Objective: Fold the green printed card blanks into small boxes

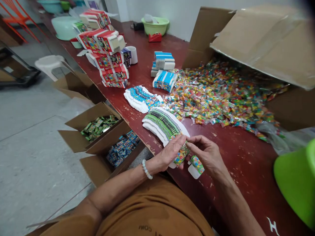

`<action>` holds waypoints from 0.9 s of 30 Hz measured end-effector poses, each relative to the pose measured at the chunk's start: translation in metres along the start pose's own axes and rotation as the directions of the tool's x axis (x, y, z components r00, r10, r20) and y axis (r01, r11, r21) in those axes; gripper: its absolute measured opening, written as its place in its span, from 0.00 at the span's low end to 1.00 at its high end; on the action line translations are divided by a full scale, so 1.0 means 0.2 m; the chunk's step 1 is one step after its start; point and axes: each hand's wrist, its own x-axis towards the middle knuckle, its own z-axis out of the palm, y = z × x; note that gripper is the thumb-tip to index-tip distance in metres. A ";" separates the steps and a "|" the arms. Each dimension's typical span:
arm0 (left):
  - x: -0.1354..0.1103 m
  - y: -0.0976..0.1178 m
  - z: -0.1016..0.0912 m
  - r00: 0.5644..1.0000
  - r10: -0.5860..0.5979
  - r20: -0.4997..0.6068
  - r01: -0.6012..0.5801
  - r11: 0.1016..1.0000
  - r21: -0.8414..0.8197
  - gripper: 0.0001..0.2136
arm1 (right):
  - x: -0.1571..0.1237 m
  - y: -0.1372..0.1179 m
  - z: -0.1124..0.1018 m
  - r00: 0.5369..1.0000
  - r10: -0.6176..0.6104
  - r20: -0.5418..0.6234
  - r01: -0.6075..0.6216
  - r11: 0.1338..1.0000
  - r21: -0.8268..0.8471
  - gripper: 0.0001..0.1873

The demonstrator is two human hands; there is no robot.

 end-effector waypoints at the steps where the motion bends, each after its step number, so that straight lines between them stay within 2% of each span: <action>1: 0.00 0.00 0.00 0.999 0.027 0.016 -0.028 0.998 0.049 0.26 | 0.01 -0.01 0.00 1.000 0.016 -0.001 -0.016 1.000 0.003 0.20; 4: -0.01 0.01 -0.01 0.998 0.030 0.057 -0.038 0.990 0.139 0.29 | 0.02 -0.02 0.00 1.000 0.025 -0.016 -0.025 0.999 0.039 0.19; 8: 0.00 0.01 -0.04 0.999 -0.034 0.034 0.030 0.994 0.109 0.33 | 0.02 -0.03 0.03 0.999 0.041 -0.008 -0.040 0.995 0.096 0.17; 12: 0.01 0.00 -0.05 0.998 -0.042 0.052 0.038 0.996 0.078 0.33 | 0.03 -0.03 0.03 0.998 0.055 0.026 -0.058 0.992 0.114 0.16; 15: 0.01 0.00 -0.05 0.998 -0.051 0.031 0.047 0.992 0.115 0.32 | 0.04 -0.03 0.02 0.999 0.020 0.034 -0.023 0.995 0.093 0.16; 20: 0.01 0.02 -0.04 0.996 -0.092 -0.017 0.094 0.990 0.104 0.32 | 0.00 -0.01 0.01 0.973 -0.115 0.201 0.117 0.993 0.003 0.14; 24: -0.03 0.01 -0.02 0.989 -0.138 -0.046 0.138 0.990 -0.020 0.31 | -0.02 0.02 0.00 0.944 -0.258 0.204 0.287 0.950 -0.127 0.10; 27: -0.11 -0.02 0.00 0.988 -0.150 -0.032 0.145 0.982 -0.124 0.28 | 0.11 0.04 -0.10 0.950 -0.247 0.193 0.303 0.880 -0.365 0.15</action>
